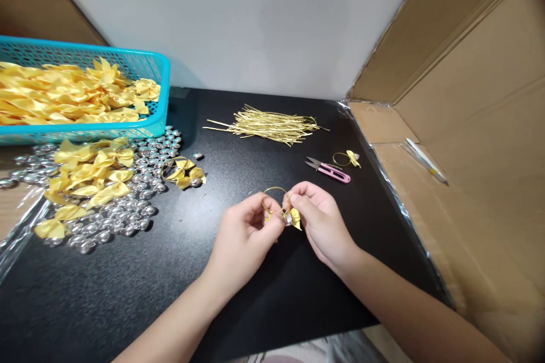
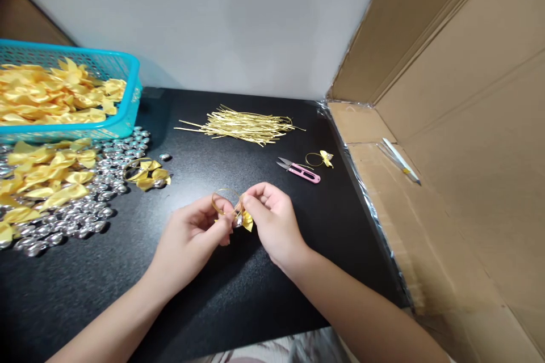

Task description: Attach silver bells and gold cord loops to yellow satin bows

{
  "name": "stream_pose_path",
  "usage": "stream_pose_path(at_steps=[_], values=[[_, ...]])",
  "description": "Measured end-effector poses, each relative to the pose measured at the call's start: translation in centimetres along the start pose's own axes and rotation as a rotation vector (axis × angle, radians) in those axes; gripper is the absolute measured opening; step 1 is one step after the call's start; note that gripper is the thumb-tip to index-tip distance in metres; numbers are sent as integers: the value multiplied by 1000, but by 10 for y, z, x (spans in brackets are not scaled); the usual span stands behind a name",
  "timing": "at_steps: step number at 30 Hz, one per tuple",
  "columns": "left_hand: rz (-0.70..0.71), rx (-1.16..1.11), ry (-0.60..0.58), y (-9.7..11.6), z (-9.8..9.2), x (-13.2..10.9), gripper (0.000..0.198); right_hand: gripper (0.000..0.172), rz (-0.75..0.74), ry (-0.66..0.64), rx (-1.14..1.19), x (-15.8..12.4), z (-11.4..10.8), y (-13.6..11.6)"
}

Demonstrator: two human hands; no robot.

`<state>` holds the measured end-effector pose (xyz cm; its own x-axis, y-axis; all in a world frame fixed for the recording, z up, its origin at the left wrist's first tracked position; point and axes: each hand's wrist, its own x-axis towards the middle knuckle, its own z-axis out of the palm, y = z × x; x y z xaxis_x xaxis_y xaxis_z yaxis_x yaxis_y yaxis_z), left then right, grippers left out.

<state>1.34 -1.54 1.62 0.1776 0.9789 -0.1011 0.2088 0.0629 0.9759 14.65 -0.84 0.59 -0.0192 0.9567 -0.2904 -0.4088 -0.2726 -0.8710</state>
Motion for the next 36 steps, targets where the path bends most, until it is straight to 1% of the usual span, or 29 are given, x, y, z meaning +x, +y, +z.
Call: stream_pose_path(at_steps=[4,7,9,13,16,21,24,26,27,29,33,34,36], values=[[-90,-131,-13,1,0,2,9,20,82,-43,56,1,-1,-6],[-108,-163,0,2,0,3,8,28,129,-79,114,2,-3,-10],[-112,-172,13,1,0,2,8,29,154,-106,118,3,-5,-12],[-114,-199,47,1,0,2,8,28,162,-143,88,5,-9,-14],[-102,-208,64,1,-1,2,7,27,202,-155,79,6,-11,-15],[-98,-202,73,2,-1,2,7,19,273,-259,135,6,-14,-20],[-91,-197,70,3,-1,2,9,17,277,-309,153,6,-15,-23],[-83,-184,69,3,0,2,9,17,208,-303,92,6,-14,-23],[-79,-174,68,3,0,2,9,18,140,-283,33,5,-13,-22],[-65,-149,68,2,0,2,9,19,-61,-217,-119,4,-11,-18],[-20,-88,62,0,0,1,9,18,-539,-49,-470,-1,-11,-6],[-10,-77,59,0,0,0,9,19,-642,-22,-536,-2,-11,-3],[2,-56,58,-1,0,-1,10,24,-800,-6,-607,-3,-12,2]])
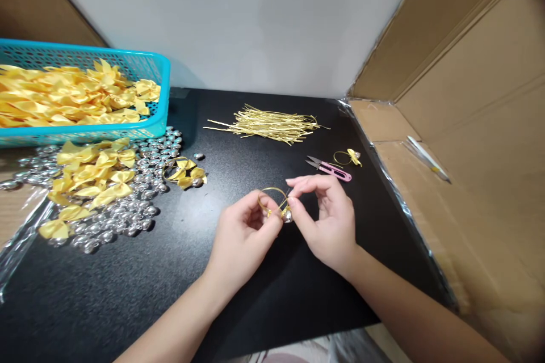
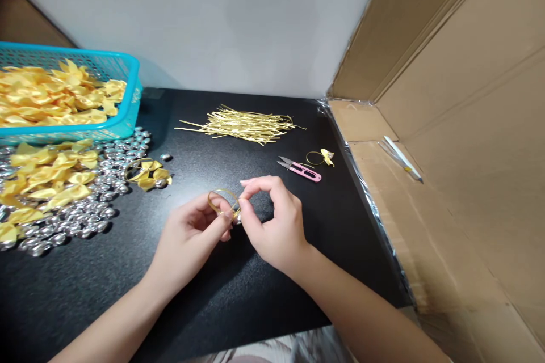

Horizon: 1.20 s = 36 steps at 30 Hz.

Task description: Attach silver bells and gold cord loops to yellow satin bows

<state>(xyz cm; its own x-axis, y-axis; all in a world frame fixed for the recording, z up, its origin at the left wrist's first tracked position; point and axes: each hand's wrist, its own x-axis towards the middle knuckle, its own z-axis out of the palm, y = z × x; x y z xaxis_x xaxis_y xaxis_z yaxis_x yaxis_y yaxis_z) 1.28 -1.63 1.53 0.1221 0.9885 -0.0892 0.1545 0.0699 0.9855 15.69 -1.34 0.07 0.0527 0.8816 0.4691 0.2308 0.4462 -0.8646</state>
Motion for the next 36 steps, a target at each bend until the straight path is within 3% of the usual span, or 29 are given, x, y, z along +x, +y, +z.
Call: stream_pose_path(at_steps=[3,8,15,26,36], values=[[17,22,1,0,1,-1,10,28,-113,24,-23,-2,1,0],[21,23,3,3,0,0,11,28,-174,28,-43,0,1,-2],[23,1,8,1,0,0,10,29,-172,34,-91,-1,0,1],[27,-25,-10,-2,0,0,3,22,-35,47,-73,2,-1,2],[23,-74,24,1,1,0,6,29,306,-64,327,14,-5,-2]])
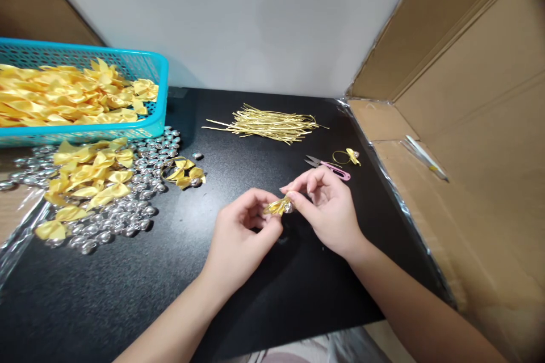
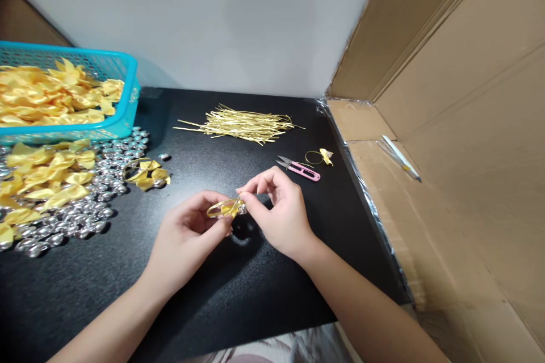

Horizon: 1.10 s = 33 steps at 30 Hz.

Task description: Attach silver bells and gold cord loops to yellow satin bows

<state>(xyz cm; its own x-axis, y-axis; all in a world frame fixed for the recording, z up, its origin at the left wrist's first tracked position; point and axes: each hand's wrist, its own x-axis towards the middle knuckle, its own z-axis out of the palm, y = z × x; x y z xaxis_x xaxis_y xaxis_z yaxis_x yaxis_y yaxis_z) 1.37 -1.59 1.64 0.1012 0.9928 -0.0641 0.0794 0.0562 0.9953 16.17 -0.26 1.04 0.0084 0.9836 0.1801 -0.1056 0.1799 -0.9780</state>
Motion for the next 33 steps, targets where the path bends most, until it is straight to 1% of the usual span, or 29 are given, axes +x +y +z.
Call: stream_pose_path(at_steps=[5,11,15,18,22,30,33], values=[[0,-1,-3,-3,-2,0,7,31,22,-3,0,-1,1,-2],[-3,29,17,-6,-3,1,10,27,-59,72,-133,-1,1,-1],[-11,11,12,-4,-3,2,12,25,-68,88,-165,-2,0,1],[-8,2,27,-3,-3,2,12,25,-113,99,-217,-4,1,3],[29,25,38,-4,-3,1,10,24,-163,119,-291,-5,2,4],[67,58,32,-4,-3,-1,6,24,-90,161,-245,-6,6,3],[83,65,28,-4,-2,-1,7,25,-93,173,-202,-7,7,3]])
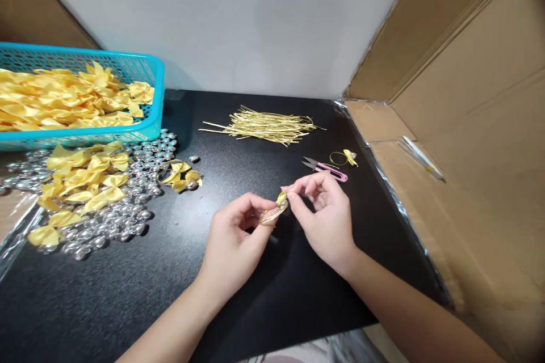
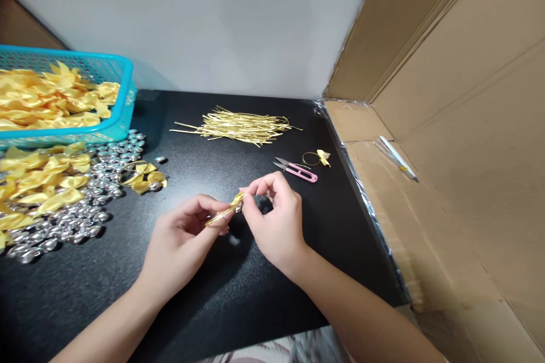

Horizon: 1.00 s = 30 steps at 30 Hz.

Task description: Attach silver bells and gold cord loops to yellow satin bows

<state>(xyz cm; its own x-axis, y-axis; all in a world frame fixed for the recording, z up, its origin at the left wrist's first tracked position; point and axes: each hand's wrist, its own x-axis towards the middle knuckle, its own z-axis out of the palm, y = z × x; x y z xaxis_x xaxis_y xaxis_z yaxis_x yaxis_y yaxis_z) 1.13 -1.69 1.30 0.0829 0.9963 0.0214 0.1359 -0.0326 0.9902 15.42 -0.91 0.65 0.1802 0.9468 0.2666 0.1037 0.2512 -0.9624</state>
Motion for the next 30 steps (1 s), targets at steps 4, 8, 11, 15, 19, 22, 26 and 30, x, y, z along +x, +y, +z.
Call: stream_pose_path(at_steps=[4,8,11,15,19,22,26,30], values=[[15,-4,-3,1,1,0,7,27,-57,38,-10,-2,1,-1],[17,4,3,1,0,0,6,28,-88,58,-10,-3,1,-2],[36,43,11,0,0,0,6,29,-104,67,-12,-3,1,-3],[100,157,28,-2,0,-1,5,29,-202,73,-107,-4,0,-1],[203,280,33,-4,-1,-2,8,29,-306,80,-200,-5,0,1],[275,342,39,-4,0,-2,9,30,-346,83,-224,-6,0,1],[329,400,27,-3,0,-1,10,31,-362,77,-201,-6,0,0],[325,410,21,0,0,-1,8,32,-311,80,-168,-6,0,1]])
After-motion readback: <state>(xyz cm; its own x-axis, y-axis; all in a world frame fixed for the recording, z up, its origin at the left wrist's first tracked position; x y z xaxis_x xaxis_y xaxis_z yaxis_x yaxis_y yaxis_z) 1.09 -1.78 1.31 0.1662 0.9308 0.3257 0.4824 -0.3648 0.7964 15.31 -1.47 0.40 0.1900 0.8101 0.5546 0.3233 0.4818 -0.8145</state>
